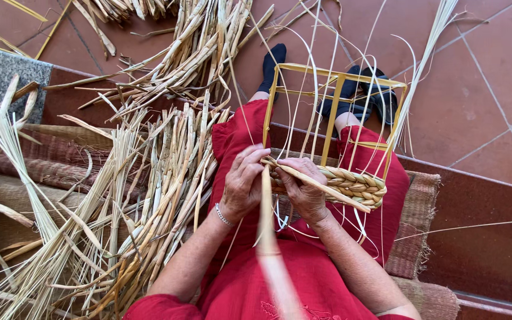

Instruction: The person weaves a basket using dried palm leaves, interlacing strands through a metal frame held on their lap. They use scissors to trim excess material and continue the weaving pattern around the basket's rim.

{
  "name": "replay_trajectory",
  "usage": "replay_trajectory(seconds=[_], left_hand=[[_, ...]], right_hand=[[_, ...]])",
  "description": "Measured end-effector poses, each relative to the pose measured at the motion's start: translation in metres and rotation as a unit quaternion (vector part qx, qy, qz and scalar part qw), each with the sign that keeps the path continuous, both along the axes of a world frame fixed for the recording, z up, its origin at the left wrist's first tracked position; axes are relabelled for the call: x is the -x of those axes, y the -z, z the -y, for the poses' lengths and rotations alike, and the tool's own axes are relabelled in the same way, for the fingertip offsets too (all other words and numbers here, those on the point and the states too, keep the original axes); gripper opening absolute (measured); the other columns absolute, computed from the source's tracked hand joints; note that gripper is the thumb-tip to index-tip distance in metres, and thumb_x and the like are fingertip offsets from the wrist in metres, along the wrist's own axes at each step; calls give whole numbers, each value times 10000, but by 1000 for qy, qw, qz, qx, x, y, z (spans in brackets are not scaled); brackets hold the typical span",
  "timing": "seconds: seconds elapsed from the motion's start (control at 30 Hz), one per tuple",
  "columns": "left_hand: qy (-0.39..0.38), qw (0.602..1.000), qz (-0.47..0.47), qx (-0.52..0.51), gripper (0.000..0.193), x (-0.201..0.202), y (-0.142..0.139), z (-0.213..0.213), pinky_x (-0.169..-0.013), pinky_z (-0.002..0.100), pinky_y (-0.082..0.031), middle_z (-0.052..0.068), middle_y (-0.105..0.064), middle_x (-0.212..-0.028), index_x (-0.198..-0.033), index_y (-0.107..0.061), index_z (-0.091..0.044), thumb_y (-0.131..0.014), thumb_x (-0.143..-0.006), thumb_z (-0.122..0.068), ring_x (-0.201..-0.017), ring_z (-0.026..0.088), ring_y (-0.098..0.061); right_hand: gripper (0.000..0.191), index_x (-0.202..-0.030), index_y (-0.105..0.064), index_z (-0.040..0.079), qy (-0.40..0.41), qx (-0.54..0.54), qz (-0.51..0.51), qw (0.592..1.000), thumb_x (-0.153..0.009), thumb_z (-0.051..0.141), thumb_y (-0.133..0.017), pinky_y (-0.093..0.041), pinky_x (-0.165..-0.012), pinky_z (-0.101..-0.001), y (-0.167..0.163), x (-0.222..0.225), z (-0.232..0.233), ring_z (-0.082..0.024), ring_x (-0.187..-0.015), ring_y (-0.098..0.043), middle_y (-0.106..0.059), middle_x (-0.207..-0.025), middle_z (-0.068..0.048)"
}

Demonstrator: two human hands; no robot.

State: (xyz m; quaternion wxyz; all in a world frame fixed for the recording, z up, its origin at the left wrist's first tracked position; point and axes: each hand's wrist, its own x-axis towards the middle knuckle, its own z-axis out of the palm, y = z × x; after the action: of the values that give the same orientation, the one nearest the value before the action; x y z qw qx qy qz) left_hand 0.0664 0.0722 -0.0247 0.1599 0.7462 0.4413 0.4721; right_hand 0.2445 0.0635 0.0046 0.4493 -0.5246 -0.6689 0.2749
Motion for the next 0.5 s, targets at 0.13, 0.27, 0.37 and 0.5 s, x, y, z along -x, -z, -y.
replay_trajectory(seconds=[0.13, 0.27, 0.37, 0.5], left_hand=[[-29, 997, -29, 64, 99, 0, 3, -13, -1012, 461, -528, 75, -737, -998, -1003, -581, -65, -678, -984, -67, -1069, 307, -700], [-118, 930, 123, 325, 121, 1, 8, -12, -742, 344, -619, 80, -768, -912, -1050, -573, -35, -658, -976, -78, -855, 232, -779], [-125, 907, 166, 365, 167, 5, 13, -19, -652, 305, -635, 108, -777, -852, -1005, -605, -25, -728, -914, -92, -757, 184, -783], [-134, 889, 137, 416, 289, 8, 19, -33, -644, 297, -610, 133, -779, -809, -1025, -600, 5, -784, -821, -83, -721, 181, -764]], right_hand=[[214, -1103, -721, 36, -22, -19, 4, 1000, -895, 53, -768, -576, -826, -337, -1, -3, -1, -225, -936, -712, -732, -1010, -104], [166, -1087, -738, 48, -20, 12, -17, 1000, -928, 58, -782, -590, -798, -310, -1, -2, -2, -203, -905, -724, -748, -990, -90], [164, -1078, -743, 39, -23, 10, -14, 1000, -920, 56, -784, -584, -786, -311, -1, -1, -5, -204, -895, -720, -752, -1000, -95], [174, -1090, -735, 34, -56, 1, -12, 998, -923, 54, -781, -586, -798, -315, -7, -4, -11, -207, -914, -723, -746, -1010, -99]])
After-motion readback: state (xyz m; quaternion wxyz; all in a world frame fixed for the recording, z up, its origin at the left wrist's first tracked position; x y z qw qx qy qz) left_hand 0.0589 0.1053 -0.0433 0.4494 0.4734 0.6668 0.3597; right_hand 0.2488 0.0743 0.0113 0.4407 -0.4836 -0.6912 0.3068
